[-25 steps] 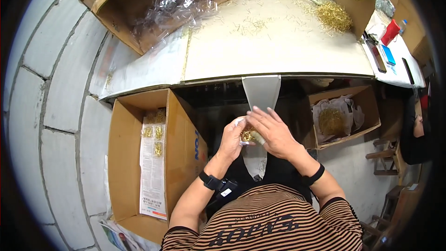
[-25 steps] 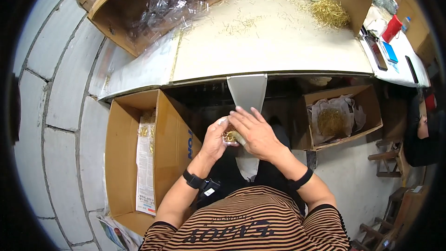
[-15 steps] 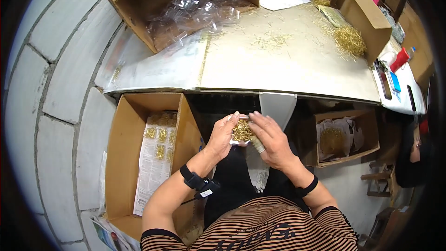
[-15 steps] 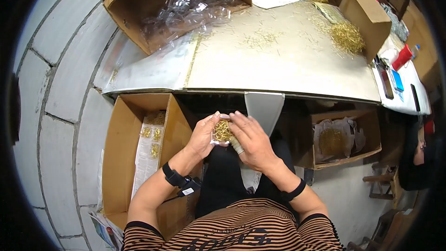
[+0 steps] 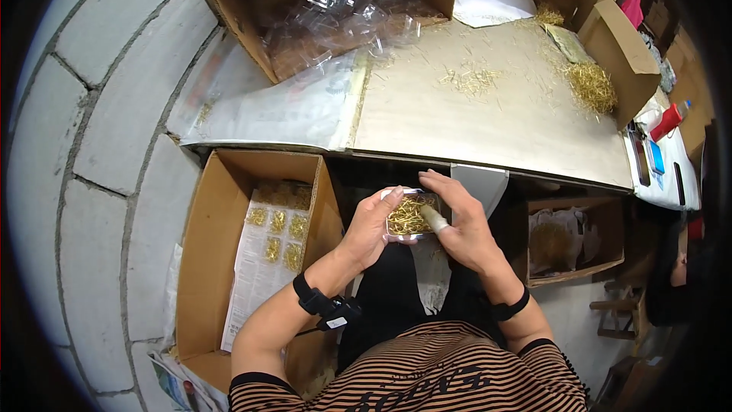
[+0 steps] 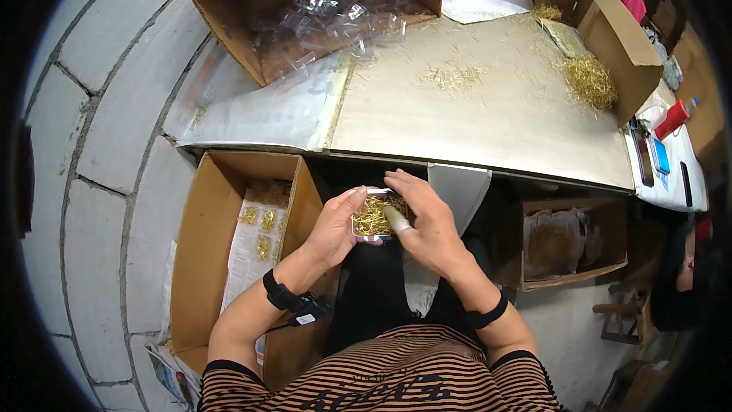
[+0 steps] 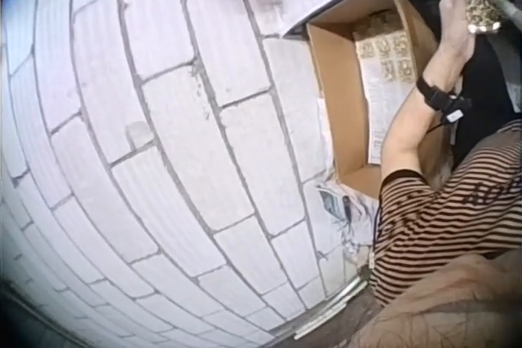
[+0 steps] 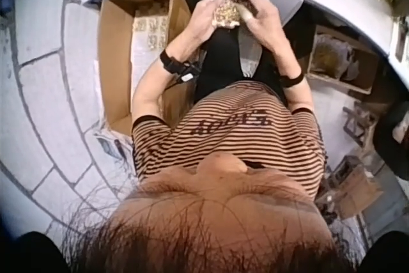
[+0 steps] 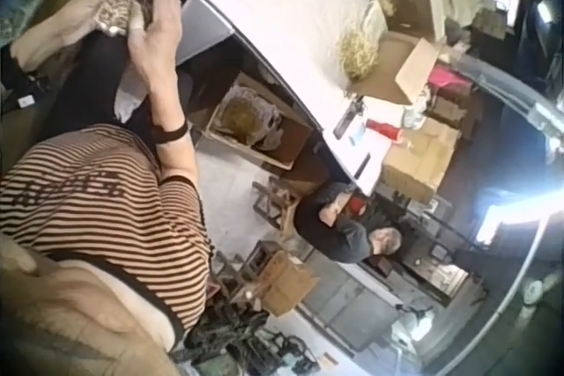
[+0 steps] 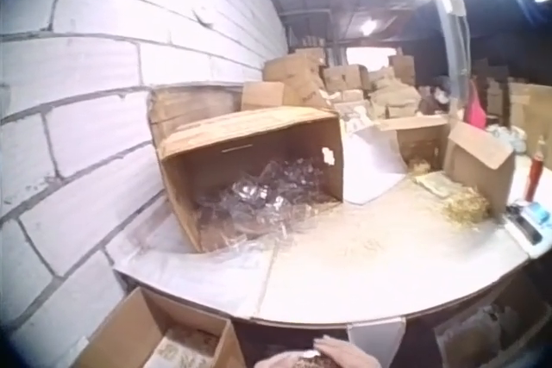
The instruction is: The person gathers small gold metal pins from a workbench and places them into small plastic zip-lock bags using a funnel/scoop.
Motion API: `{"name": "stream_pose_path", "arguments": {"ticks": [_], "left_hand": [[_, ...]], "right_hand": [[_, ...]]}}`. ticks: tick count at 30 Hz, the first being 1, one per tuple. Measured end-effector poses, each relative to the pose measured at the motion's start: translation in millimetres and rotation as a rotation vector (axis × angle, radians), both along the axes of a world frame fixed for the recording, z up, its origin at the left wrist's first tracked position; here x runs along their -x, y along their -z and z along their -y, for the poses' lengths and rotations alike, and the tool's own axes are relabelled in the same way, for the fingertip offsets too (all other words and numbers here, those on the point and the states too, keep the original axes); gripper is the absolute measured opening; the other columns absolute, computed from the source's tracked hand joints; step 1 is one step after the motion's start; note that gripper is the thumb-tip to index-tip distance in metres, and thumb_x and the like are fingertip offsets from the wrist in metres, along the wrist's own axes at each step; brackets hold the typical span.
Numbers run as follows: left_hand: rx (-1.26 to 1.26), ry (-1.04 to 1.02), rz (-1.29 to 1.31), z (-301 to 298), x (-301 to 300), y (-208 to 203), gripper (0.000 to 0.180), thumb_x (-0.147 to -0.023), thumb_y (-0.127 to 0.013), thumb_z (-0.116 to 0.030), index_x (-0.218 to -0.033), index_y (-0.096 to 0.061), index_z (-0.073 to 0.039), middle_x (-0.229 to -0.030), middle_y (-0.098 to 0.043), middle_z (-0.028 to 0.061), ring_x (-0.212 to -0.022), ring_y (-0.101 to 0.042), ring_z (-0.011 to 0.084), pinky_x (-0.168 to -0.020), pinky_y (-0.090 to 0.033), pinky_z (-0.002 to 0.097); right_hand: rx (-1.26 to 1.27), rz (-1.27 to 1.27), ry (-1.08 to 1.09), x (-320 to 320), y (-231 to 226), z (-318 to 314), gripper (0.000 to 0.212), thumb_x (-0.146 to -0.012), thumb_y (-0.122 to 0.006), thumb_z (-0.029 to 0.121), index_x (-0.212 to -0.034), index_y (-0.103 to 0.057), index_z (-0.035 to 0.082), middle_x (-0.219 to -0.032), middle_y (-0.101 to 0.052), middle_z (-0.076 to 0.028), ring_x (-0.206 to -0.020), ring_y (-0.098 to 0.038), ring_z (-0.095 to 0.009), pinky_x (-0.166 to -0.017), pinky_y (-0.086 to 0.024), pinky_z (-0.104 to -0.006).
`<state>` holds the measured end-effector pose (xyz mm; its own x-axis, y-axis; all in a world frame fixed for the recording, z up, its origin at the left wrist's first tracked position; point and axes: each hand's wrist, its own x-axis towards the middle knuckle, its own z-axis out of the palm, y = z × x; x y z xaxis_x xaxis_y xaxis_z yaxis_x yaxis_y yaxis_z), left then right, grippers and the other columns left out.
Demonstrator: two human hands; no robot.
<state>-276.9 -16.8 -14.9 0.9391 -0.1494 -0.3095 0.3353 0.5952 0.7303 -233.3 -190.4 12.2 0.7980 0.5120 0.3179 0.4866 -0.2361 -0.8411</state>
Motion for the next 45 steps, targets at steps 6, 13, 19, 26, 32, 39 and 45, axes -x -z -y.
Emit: {"name": "stream_pose_path", "arguments": {"ticks": [6,13,19,26,32,39,45], "left_hand": [[-0.125,-0.083,0.020,-23,3,-5,0.027,-0.096,-0.052,-0.019,-0.117,-0.051,-0.002,-0.100,-0.063,0.0081,-0.084,-0.066,0.0152,-0.061,-0.060,0.0313],[-0.149,-0.244,0.028,-60,18,-12,0.029,-0.100,-0.043,-0.027,-0.114,-0.053,-0.004,-0.095,-0.063,0.0058,-0.079,-0.065,0.0123,-0.058,-0.059,0.0290],[-0.254,-0.460,0.100,-132,65,-6,0.042,-0.101,-0.034,-0.040,-0.113,-0.054,-0.005,-0.099,-0.065,0.0086,-0.084,-0.066,0.0164,-0.057,-0.059,0.0292],[-0.426,-0.904,-0.175,-250,151,61,0.036,-0.099,-0.041,-0.034,-0.113,-0.058,-0.005,-0.100,-0.064,0.0067,-0.086,-0.064,0.0173,-0.069,-0.055,0.0362],[-0.417,-1.031,-0.461,-290,189,172,0.022,-0.093,-0.049,-0.017,-0.108,-0.060,-0.005,-0.093,-0.064,0.0051,-0.076,-0.061,0.0161,-0.060,-0.052,0.0310],[-0.210,-1.373,-0.601,-289,198,240,0.016,-0.083,-0.059,-0.001,-0.099,-0.059,0.000,-0.089,-0.063,0.0078,-0.074,-0.062,0.0195,-0.061,-0.052,0.0321],[-0.631,-1.005,-0.681,-278,158,232,0.012,-0.079,-0.065,-0.012,-0.086,-0.062,-0.002,-0.073,-0.059,0.0047,-0.064,-0.056,0.0156,-0.054,-0.047,0.0311]], "right_hand": [[0.183,0.347,-0.042,7,-7,-7,0.043,-0.083,-0.063,0.007,-0.125,-0.053,0.002,-0.131,-0.052,-0.016,-0.126,-0.046,-0.031,-0.105,-0.035,-0.0428],[0.225,0.468,-0.131,15,-16,-41,0.045,-0.080,-0.067,0.009,-0.123,-0.054,0.003,-0.130,-0.052,-0.016,-0.124,-0.048,-0.032,-0.102,-0.038,-0.0444],[0.230,0.352,-0.033,15,-10,-18,0.040,-0.080,-0.060,-0.004,-0.120,-0.056,0.002,-0.125,-0.056,-0.017,-0.115,-0.056,-0.033,-0.097,-0.044,-0.0371],[0.296,0.107,0.065,10,22,45,0.034,-0.082,-0.053,-0.009,-0.115,-0.056,-0.003,-0.122,-0.057,-0.019,-0.112,-0.057,-0.033,-0.096,-0.044,-0.0352],[0.439,0.077,-0.031,12,27,30,0.039,-0.076,-0.050,-0.014,-0.113,-0.056,-0.004,-0.118,-0.058,-0.020,-0.107,-0.059,-0.034,-0.093,-0.045,-0.0334],[0.567,0.072,-0.199,22,22,-2,0.032,-0.078,-0.056,-0.008,-0.109,-0.060,-0.002,-0.114,-0.061,-0.020,-0.104,-0.059,-0.038,-0.091,-0.047,-0.0377],[0.655,0.046,-0.099,17,29,12,0.028,-0.079,-0.060,-0.002,-0.107,-0.061,-0.002,-0.110,-0.063,-0.019,-0.098,-0.061,-0.038,-0.085,-0.049,-0.0380]]}}
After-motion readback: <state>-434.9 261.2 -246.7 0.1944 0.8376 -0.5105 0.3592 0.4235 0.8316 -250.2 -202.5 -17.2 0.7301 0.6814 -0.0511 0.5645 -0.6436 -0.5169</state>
